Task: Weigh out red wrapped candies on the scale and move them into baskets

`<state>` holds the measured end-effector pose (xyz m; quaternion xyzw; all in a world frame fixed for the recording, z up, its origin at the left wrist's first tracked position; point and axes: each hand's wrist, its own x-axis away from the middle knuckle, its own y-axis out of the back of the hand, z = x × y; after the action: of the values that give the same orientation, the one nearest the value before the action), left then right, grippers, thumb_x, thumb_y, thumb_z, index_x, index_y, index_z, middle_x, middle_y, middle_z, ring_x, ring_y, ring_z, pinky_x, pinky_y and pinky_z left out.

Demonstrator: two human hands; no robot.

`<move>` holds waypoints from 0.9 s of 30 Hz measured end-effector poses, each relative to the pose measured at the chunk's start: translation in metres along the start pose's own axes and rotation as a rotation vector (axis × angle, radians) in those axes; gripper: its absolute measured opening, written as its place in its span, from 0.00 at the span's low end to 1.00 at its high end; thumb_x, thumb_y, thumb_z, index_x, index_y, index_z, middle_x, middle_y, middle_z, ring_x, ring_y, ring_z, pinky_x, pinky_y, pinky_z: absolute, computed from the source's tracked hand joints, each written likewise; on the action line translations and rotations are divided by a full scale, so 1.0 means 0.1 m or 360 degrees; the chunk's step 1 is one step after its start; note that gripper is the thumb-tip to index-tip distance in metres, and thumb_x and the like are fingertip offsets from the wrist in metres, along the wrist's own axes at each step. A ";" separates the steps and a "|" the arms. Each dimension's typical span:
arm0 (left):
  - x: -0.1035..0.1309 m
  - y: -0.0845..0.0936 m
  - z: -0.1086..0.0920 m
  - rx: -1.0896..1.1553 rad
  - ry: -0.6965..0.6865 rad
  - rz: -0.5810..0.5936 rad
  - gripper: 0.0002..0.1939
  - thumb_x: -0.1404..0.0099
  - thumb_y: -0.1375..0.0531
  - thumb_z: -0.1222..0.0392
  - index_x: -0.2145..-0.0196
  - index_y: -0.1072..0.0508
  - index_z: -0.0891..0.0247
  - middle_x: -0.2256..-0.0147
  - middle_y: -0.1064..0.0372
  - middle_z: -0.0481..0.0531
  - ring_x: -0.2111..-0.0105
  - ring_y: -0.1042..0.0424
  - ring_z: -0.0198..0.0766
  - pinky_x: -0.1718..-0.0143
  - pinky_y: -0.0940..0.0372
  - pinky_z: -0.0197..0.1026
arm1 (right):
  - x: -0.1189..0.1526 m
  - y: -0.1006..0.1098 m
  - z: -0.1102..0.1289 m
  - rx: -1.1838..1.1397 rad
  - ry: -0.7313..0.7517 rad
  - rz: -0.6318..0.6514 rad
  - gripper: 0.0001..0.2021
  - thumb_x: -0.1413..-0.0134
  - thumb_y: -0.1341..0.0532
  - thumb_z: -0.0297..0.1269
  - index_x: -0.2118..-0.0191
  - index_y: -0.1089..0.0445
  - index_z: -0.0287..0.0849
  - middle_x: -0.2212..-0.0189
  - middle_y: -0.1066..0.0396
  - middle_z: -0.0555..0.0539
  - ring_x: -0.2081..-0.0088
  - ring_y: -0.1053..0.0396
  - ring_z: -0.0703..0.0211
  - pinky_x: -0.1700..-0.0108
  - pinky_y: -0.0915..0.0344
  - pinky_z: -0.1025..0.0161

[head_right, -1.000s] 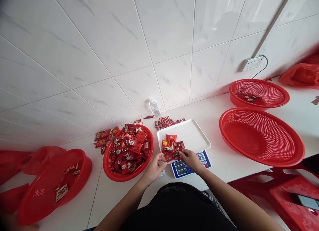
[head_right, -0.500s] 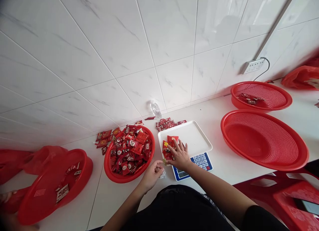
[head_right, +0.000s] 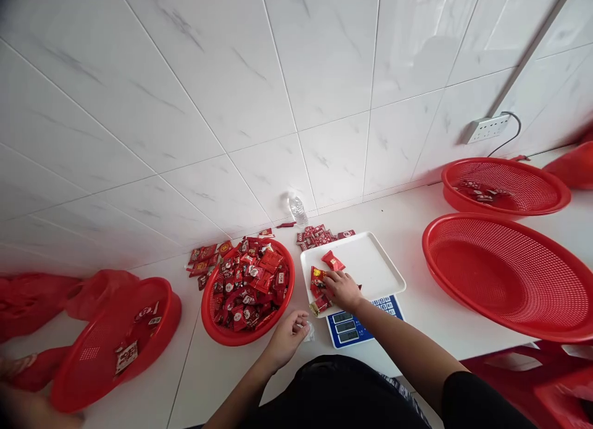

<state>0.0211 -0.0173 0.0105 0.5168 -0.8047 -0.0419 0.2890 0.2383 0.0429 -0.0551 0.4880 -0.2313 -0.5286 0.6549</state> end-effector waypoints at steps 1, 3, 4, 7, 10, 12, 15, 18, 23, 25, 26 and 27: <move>0.00 0.00 -0.01 0.0002 -0.0010 0.0003 0.16 0.43 0.44 0.57 0.56 0.33 0.64 0.65 0.34 0.52 0.69 0.33 0.35 0.65 0.37 0.39 | 0.00 -0.02 -0.02 -0.0019 0.0022 -0.0010 0.14 0.41 0.48 0.41 0.53 0.31 0.45 0.54 0.31 0.42 0.55 0.34 0.50 0.55 0.36 0.55; -0.01 -0.01 -0.02 -0.0003 -0.0042 0.0005 0.16 0.42 0.44 0.57 0.56 0.33 0.64 0.65 0.34 0.52 0.68 0.33 0.35 0.64 0.37 0.39 | 0.01 -0.04 -0.06 -0.0057 0.0052 -0.0037 0.12 0.41 0.48 0.38 0.56 0.31 0.44 0.57 0.30 0.42 0.58 0.32 0.53 0.59 0.34 0.59; -0.01 -0.02 -0.02 -0.0005 -0.0054 0.0004 0.16 0.42 0.44 0.57 0.56 0.33 0.64 0.65 0.34 0.52 0.68 0.33 0.35 0.64 0.37 0.39 | 0.02 -0.04 -0.07 -0.0081 0.0064 -0.0060 0.11 0.41 0.48 0.37 0.57 0.31 0.44 0.58 0.29 0.43 0.59 0.31 0.54 0.60 0.34 0.61; 0.00 -0.02 -0.02 -0.0012 -0.0055 -0.0001 0.16 0.42 0.44 0.56 0.56 0.33 0.64 0.64 0.34 0.52 0.68 0.33 0.35 0.65 0.37 0.39 | 0.01 -0.01 -0.07 -0.0168 0.0062 -0.0174 0.10 0.41 0.47 0.36 0.59 0.31 0.45 0.61 0.28 0.44 0.61 0.30 0.56 0.63 0.33 0.63; 0.00 -0.03 -0.01 -0.0032 -0.0029 0.0006 0.17 0.43 0.44 0.57 0.56 0.33 0.65 0.64 0.34 0.53 0.69 0.33 0.35 0.65 0.37 0.39 | -0.04 0.09 -0.04 -0.0268 -0.0028 -0.0358 0.09 0.40 0.48 0.37 0.60 0.31 0.46 0.63 0.28 0.45 0.63 0.29 0.57 0.64 0.32 0.64; 0.01 -0.03 -0.02 -0.0051 -0.0021 0.0008 0.16 0.43 0.44 0.58 0.56 0.33 0.64 0.64 0.34 0.53 0.68 0.33 0.35 0.64 0.37 0.39 | -0.08 0.21 -0.03 -0.0331 -0.0119 -0.0492 0.10 0.39 0.50 0.39 0.60 0.32 0.45 0.63 0.28 0.45 0.63 0.29 0.58 0.62 0.32 0.63; 0.01 -0.03 -0.03 -0.0086 -0.0040 0.0008 0.16 0.43 0.44 0.57 0.56 0.33 0.64 0.63 0.33 0.53 0.66 0.33 0.36 0.62 0.37 0.39 | -0.03 0.46 -0.14 -0.0409 -0.0262 -0.0657 0.12 0.39 0.51 0.42 0.59 0.34 0.43 0.63 0.29 0.43 0.64 0.29 0.57 0.62 0.31 0.61; 0.01 -0.03 -0.02 -0.0116 -0.0038 0.0015 0.17 0.42 0.44 0.55 0.56 0.33 0.63 0.63 0.33 0.53 0.67 0.33 0.36 0.62 0.37 0.39 | 0.20 0.74 -0.45 -0.0567 -0.0562 -0.0825 0.16 0.42 0.48 0.49 0.59 0.34 0.43 0.61 0.30 0.43 0.74 0.31 0.60 0.74 0.33 0.63; -0.01 -0.04 0.03 -0.0157 -0.0012 0.0045 0.16 0.43 0.44 0.56 0.56 0.32 0.63 0.63 0.34 0.52 0.68 0.33 0.35 0.62 0.37 0.39 | 0.92 1.18 -1.37 -0.0126 -0.1037 -0.1010 0.20 0.49 0.46 0.55 0.63 0.31 0.42 0.68 0.29 0.44 0.69 0.31 0.54 0.67 0.36 0.59; -0.02 -0.05 0.03 -0.0192 -0.0024 0.0056 0.17 0.43 0.44 0.56 0.57 0.32 0.63 0.62 0.34 0.52 0.67 0.33 0.35 0.61 0.37 0.40 | 1.23 1.33 -1.78 0.0116 -0.1282 -0.0877 0.20 0.50 0.47 0.57 0.67 0.32 0.45 0.69 0.29 0.42 0.65 0.32 0.48 0.68 0.38 0.55; -0.03 -0.07 0.02 -0.0205 -0.0028 0.0063 0.17 0.43 0.43 0.56 0.56 0.32 0.62 0.62 0.34 0.53 0.67 0.33 0.35 0.60 0.37 0.40 | 1.37 1.40 -1.97 0.0145 -0.1339 -0.0826 0.20 0.51 0.48 0.57 0.67 0.31 0.46 0.69 0.29 0.39 0.65 0.32 0.45 0.69 0.39 0.53; -0.04 -0.08 0.00 -0.0213 -0.0032 0.0074 0.17 0.43 0.43 0.55 0.56 0.32 0.62 0.62 0.34 0.52 0.67 0.33 0.36 0.60 0.38 0.40 | 1.50 1.47 -2.14 0.0158 -0.1387 -0.0746 0.20 0.51 0.48 0.58 0.66 0.31 0.46 0.67 0.29 0.38 0.65 0.32 0.42 0.71 0.40 0.52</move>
<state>0.0288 -0.0171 0.0060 0.4769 -0.8148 -0.0941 0.3158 0.5322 -0.0153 -0.0465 0.2910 -0.3926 -0.8048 0.3369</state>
